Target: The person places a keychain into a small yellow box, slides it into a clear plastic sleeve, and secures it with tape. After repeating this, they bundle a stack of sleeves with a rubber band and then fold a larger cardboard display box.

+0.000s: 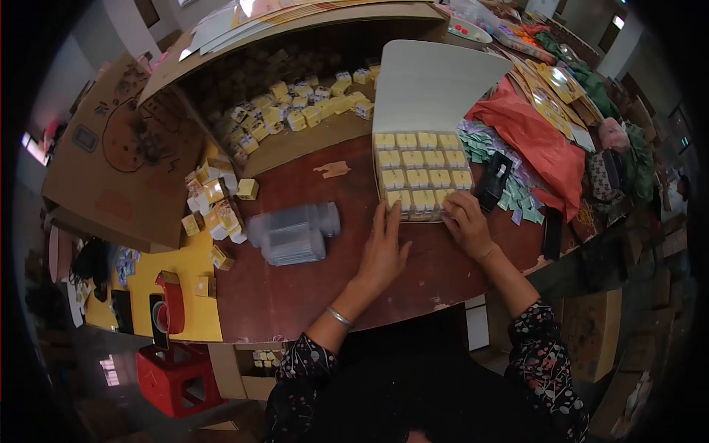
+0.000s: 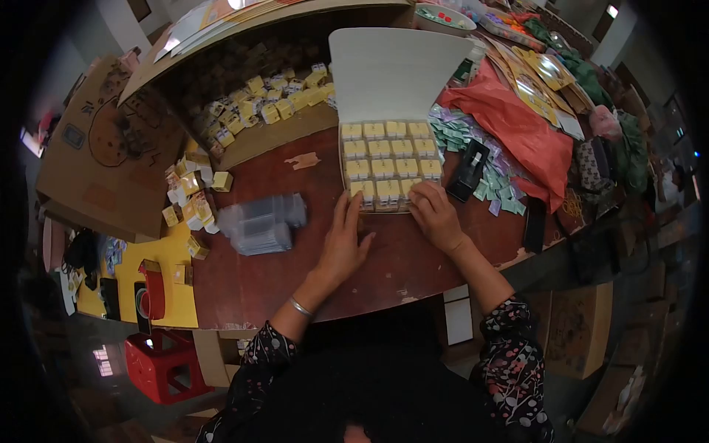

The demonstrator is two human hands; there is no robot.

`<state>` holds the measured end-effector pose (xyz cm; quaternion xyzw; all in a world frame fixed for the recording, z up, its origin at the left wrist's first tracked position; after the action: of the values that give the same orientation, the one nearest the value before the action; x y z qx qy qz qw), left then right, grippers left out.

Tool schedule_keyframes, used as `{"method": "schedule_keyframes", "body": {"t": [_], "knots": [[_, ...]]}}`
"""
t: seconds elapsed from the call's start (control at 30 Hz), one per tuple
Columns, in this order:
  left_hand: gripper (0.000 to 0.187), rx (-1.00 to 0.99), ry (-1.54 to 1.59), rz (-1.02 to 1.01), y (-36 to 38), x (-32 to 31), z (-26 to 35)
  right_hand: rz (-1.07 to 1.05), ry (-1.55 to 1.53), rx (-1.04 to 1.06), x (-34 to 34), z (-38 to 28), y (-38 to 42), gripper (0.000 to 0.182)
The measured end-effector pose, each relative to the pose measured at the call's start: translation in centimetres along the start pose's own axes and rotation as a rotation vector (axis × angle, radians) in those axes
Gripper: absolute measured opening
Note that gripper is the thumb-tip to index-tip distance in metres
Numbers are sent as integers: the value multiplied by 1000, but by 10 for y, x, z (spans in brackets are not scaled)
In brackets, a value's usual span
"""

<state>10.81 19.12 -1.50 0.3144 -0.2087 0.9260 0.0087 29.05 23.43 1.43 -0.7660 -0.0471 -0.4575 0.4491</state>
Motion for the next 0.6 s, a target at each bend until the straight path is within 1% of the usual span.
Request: {"method": "schedule_keyframes", "body": {"t": [0.07,0.13,0.17,0.23,0.3,0.33,0.4,0.43,0.53,0.57,0.6], "knots": [[84,-58,-75,50,0,20,2,-8,-25,-59,6,-2,-8,47],[81,-123,-164,78,6,63,1,2,-41,-164,37,-10,-23,49],[75,-65,-281,90,12,88,-9,91,-7,-178,59,-15,-26,50],[74,23,-389,27,23,134,-50,226,55,-247,86,-16,-18,47],[72,62,-533,-131,19,171,-81,138,-104,-352,78,-17,-9,43],[72,110,-438,-168,16,183,-99,97,-182,-400,73,-20,-6,41],[71,203,-244,-232,10,192,-129,-11,-252,-338,61,-47,-13,34],[69,211,-213,-226,5,195,-134,-30,-233,-262,58,-61,-19,30],[69,264,-150,-283,-1,190,-145,-36,-278,-235,46,-79,-20,28],[64,264,-160,-259,-3,191,-146,-56,-333,-290,42,-81,-21,27],[59,264,-170,-236,-4,193,-147,-41,-334,-266,41,-85,-24,26]]}}
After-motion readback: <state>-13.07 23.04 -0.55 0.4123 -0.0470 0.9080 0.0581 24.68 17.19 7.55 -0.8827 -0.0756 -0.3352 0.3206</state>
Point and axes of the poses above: each hand's wrist, its own y-axis away from the middle knuckle, its own x-axis out of the back of the hand, z = x × y, the point moved 9 cm from there along -y, towards the middle knuckle, and after that the axes turned 6 degrees about -x, right-handed, at the moved point
